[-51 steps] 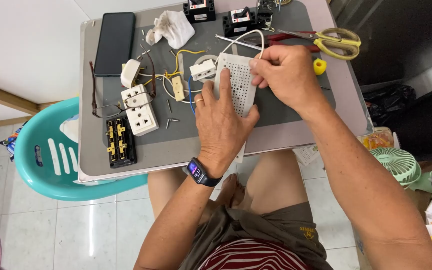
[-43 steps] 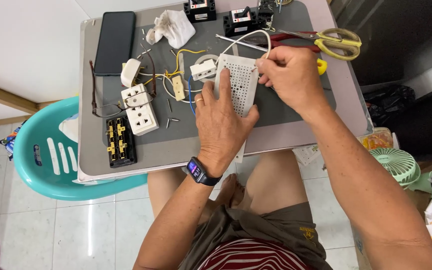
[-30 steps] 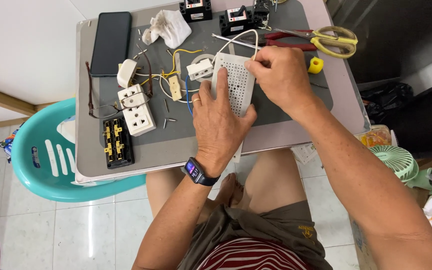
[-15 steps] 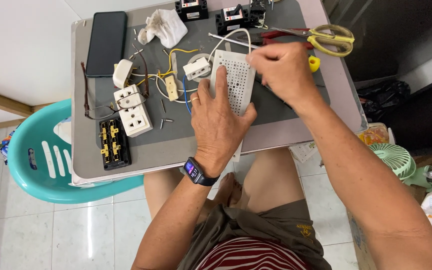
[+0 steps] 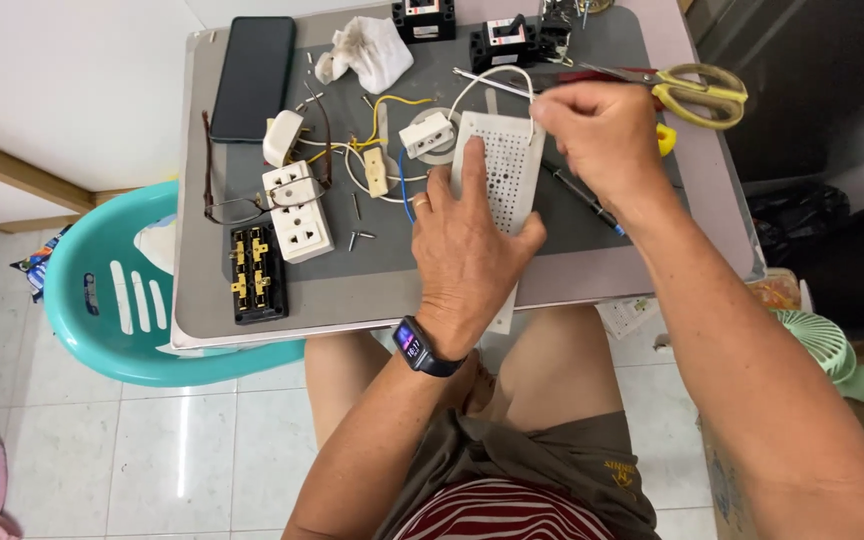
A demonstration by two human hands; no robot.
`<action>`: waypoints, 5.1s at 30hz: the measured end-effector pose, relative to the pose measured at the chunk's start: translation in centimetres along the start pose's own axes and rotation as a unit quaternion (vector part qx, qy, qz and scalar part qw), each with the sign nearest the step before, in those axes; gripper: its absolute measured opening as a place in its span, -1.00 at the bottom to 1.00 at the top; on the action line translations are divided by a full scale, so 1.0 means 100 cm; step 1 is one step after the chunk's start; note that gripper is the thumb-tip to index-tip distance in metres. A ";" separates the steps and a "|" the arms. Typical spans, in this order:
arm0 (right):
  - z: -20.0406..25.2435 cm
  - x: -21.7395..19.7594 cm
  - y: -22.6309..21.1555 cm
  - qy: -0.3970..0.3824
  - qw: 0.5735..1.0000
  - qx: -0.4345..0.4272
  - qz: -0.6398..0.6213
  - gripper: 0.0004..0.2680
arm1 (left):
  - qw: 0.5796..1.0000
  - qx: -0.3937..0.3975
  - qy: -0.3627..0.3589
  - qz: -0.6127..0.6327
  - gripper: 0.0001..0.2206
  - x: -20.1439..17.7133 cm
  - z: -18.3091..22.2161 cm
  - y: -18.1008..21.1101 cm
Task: Assembling and wiring a multi-outlet power strip using a screwdriver and various electrical components.
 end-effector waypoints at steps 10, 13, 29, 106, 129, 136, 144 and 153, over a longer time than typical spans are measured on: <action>-0.026 0.031 0.059 0.038 0.980 -0.073 0.180 -0.93 | 0.999 0.024 0.030 -0.006 -0.19 0.017 0.000 -0.001; -0.025 0.029 0.054 0.053 0.971 -0.098 0.210 -0.93 | 0.997 0.051 0.016 -0.061 -0.25 0.024 -0.008 -0.008; -0.007 0.036 0.030 0.106 0.949 -0.079 0.287 -0.85 | 0.923 0.126 -0.302 -0.200 -0.85 0.045 -0.128 -0.102; 0.017 0.018 -0.029 0.092 0.967 -0.227 -0.068 -0.81 | 0.929 0.132 -0.264 0.224 -0.59 0.012 -0.103 -0.039; 0.152 -0.015 0.052 0.076 0.986 0.032 0.146 -0.81 | 0.954 0.220 -0.189 0.078 -0.89 0.047 -0.099 -0.049; 0.168 0.015 0.065 -0.035 0.954 0.252 -0.159 -0.75 | 0.970 0.152 -0.152 0.117 -0.88 0.063 -0.096 -0.071; 0.170 0.034 0.070 -0.042 0.886 0.279 -0.368 -0.73 | 0.954 0.018 -0.206 0.219 -0.89 0.090 -0.113 -0.128; 0.136 0.035 0.040 -0.064 0.918 0.168 -0.354 -0.67 | 0.946 0.067 -0.163 0.273 -0.87 0.035 -0.100 -0.069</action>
Point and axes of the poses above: each hand's wrist, its own z-axis away from the middle knuckle, its own x-axis out of the palm, y = z × x, the point moved 7 cm from there along -z, towards the middle knuckle, and after that the axes turned 14 degrees about z, right-handed, at the moved point
